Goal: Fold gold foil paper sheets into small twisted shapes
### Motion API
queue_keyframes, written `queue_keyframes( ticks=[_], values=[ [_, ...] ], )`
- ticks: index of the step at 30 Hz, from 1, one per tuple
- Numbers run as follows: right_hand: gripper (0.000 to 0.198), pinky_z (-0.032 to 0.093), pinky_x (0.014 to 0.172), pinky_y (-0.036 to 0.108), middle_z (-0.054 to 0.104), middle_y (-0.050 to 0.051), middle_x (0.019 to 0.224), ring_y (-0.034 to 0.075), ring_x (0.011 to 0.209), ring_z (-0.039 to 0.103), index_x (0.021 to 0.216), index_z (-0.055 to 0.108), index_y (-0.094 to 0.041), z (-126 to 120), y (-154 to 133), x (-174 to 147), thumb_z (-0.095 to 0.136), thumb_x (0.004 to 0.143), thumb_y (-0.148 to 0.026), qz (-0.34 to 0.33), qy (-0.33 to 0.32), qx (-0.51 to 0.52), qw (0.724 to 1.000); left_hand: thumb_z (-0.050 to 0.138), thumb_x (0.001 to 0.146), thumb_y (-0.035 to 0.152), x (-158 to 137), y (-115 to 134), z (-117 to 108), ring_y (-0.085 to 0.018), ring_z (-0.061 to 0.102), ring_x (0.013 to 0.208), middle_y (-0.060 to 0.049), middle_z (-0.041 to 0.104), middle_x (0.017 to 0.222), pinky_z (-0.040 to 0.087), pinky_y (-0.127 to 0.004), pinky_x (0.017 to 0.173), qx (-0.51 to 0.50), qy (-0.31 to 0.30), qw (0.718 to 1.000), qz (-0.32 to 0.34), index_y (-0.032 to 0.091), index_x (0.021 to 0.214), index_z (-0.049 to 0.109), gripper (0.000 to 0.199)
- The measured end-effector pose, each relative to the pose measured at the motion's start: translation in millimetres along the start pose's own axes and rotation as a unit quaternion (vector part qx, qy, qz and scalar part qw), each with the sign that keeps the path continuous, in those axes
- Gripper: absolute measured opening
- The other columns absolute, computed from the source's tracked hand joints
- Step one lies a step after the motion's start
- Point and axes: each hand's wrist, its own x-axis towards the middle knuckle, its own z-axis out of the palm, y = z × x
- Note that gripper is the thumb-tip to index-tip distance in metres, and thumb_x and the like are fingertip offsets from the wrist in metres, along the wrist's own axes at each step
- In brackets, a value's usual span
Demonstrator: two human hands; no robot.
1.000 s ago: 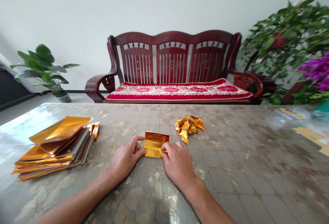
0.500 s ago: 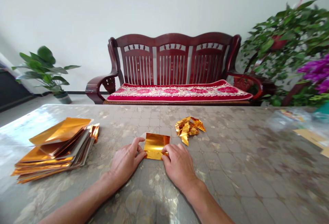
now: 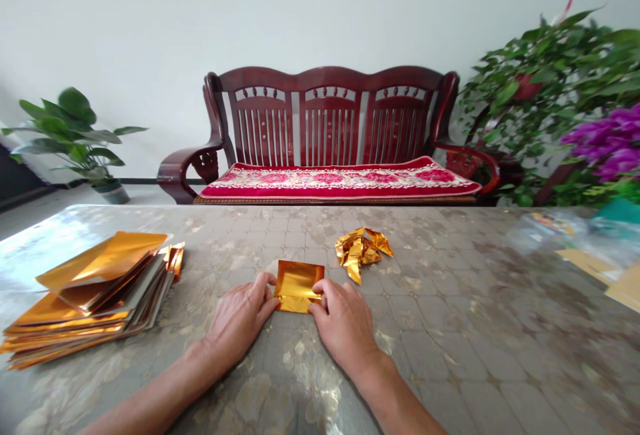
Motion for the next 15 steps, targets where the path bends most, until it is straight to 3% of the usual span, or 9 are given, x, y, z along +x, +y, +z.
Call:
queue_keyframes(
  ticks=[10, 15],
  values=[
    [0.004, 0.038, 0.071, 0.028, 0.065, -0.001, 0.080, 0.019, 0.081, 0.058, 0.086, 0.066, -0.026, -3.0, 0.4, 0.6, 0.064, 0.083, -0.025, -0.020, -0.001, 0.005, 1.000, 0.050, 0.094, 0.028, 0.3, -1.2, -0.5, -0.018, 0.066, 0.089, 0.001, 0.069, 0.089, 0.040, -0.026, 0.075, -0.005, -0.002, 1.000, 0.006, 0.025, 0.104, 0.050, 0.011],
    [0.005, 0.040, 0.072, 0.028, 0.064, 0.001, 0.083, 0.019, 0.084, 0.059, 0.086, 0.069, -0.026, -3.0, 1.0, 1.3, 0.064, 0.084, -0.026, -0.015, -0.001, 0.002, 1.000, 0.048, 0.094, 0.025, 1.0, -2.3, 0.3, -0.019, 0.063, 0.093, -0.001, 0.066, 0.097, 0.042, -0.028, 0.078, 0.003, 0.034, 0.999, 0.037, 0.023, 0.097, 0.054, 0.007]
  ],
)
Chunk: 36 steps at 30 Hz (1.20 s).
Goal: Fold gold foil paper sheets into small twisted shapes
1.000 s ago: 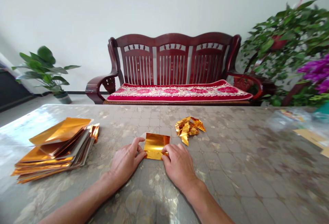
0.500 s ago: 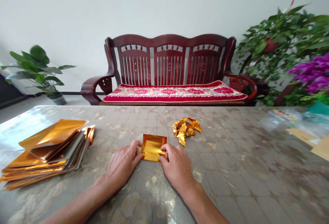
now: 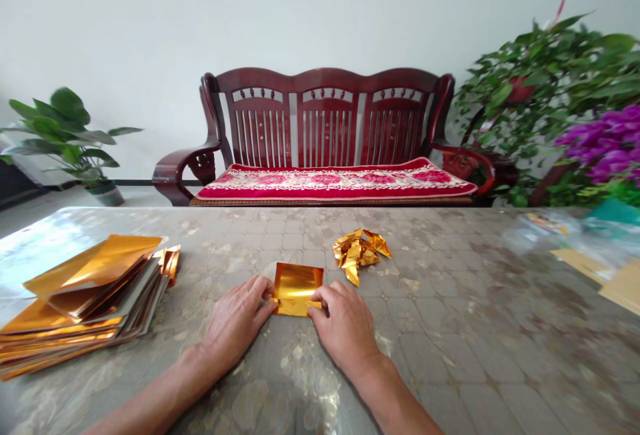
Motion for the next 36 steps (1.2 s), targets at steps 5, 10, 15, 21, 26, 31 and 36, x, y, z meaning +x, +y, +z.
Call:
queue_keyframes(
  ticks=[5, 10, 15, 21, 26, 31, 36],
  values=[
    [0.005, 0.040, 0.073, 0.027, 0.064, 0.001, 0.084, 0.019, 0.086, 0.059, 0.085, 0.069, -0.026, 0, 1, -1, 0.064, 0.084, -0.025, -0.003, -0.001, -0.002, 1.000, 0.048, 0.096, 0.024, 0, -4, 5, -0.019, 0.060, 0.090, -0.002, 0.064, 0.095, 0.043, -0.028, 0.079, 0.000, 0.013, 0.998, 0.057, 0.024, 0.092, 0.061, 0.014],
    [0.006, 0.040, 0.073, 0.028, 0.065, 0.001, 0.085, 0.019, 0.087, 0.060, 0.085, 0.070, -0.026, -1, 1, -2, 0.064, 0.085, -0.024, -0.004, -0.004, -0.001, 1.000, 0.048, 0.097, 0.023, -1, -3, 8, -0.019, 0.058, 0.089, -0.002, 0.065, 0.092, 0.044, -0.028, 0.079, -0.017, 0.012, 0.995, 0.100, 0.025, 0.094, 0.069, 0.021],
    [0.007, 0.042, 0.075, 0.029, 0.065, 0.001, 0.091, 0.020, 0.091, 0.060, 0.089, 0.069, -0.026, -2, 2, -2, 0.064, 0.085, -0.022, -0.008, -0.005, 0.001, 1.000, 0.049, 0.097, 0.017, -1, -2, 9, -0.018, 0.058, 0.093, -0.001, 0.068, 0.098, 0.045, -0.027, 0.082, -0.049, -0.003, 0.988, 0.144, 0.026, 0.101, 0.070, 0.024],
    [0.016, 0.041, 0.082, 0.032, 0.063, 0.003, 0.093, 0.021, 0.094, 0.055, 0.095, 0.071, -0.028, -4, -1, -5, 0.057, 0.093, -0.019, -0.115, 0.008, -0.016, 0.993, 0.049, 0.097, 0.018, -8, -4, 7, -0.019, 0.056, 0.093, -0.002, 0.066, 0.104, 0.047, -0.031, 0.083, 0.034, -0.016, 0.979, 0.203, 0.029, 0.120, 0.063, 0.029],
    [0.021, 0.040, 0.077, 0.033, 0.064, 0.002, 0.091, 0.020, 0.090, 0.053, 0.106, 0.071, -0.032, -2, -5, -7, 0.054, 0.096, -0.023, -0.209, -0.008, -0.043, 0.977, 0.050, 0.096, 0.017, -13, -4, 2, -0.020, 0.056, 0.094, -0.003, 0.065, 0.107, 0.049, -0.033, 0.084, 0.064, -0.039, 0.971, 0.228, 0.027, 0.126, 0.058, 0.033],
    [0.018, 0.040, 0.078, 0.033, 0.066, 0.002, 0.094, 0.020, 0.090, 0.053, 0.107, 0.070, -0.029, 1, -5, -8, 0.057, 0.094, -0.024, -0.239, -0.016, -0.076, 0.968, 0.051, 0.096, 0.019, -15, -2, 2, -0.022, 0.058, 0.097, -0.005, 0.065, 0.112, 0.051, -0.036, 0.086, 0.094, -0.031, 0.967, 0.234, 0.024, 0.123, 0.060, 0.029],
    [0.013, 0.038, 0.076, 0.032, 0.069, 0.000, 0.093, 0.019, 0.087, 0.055, 0.096, 0.071, -0.025, 5, 0, -8, 0.061, 0.091, -0.018, -0.247, 0.020, -0.076, 0.966, 0.052, 0.095, 0.016, -24, 1, 7, -0.025, 0.060, 0.106, -0.011, 0.064, 0.125, 0.051, -0.039, 0.091, 0.146, -0.010, 0.959, 0.242, 0.015, 0.127, 0.058, 0.033]
  ],
)
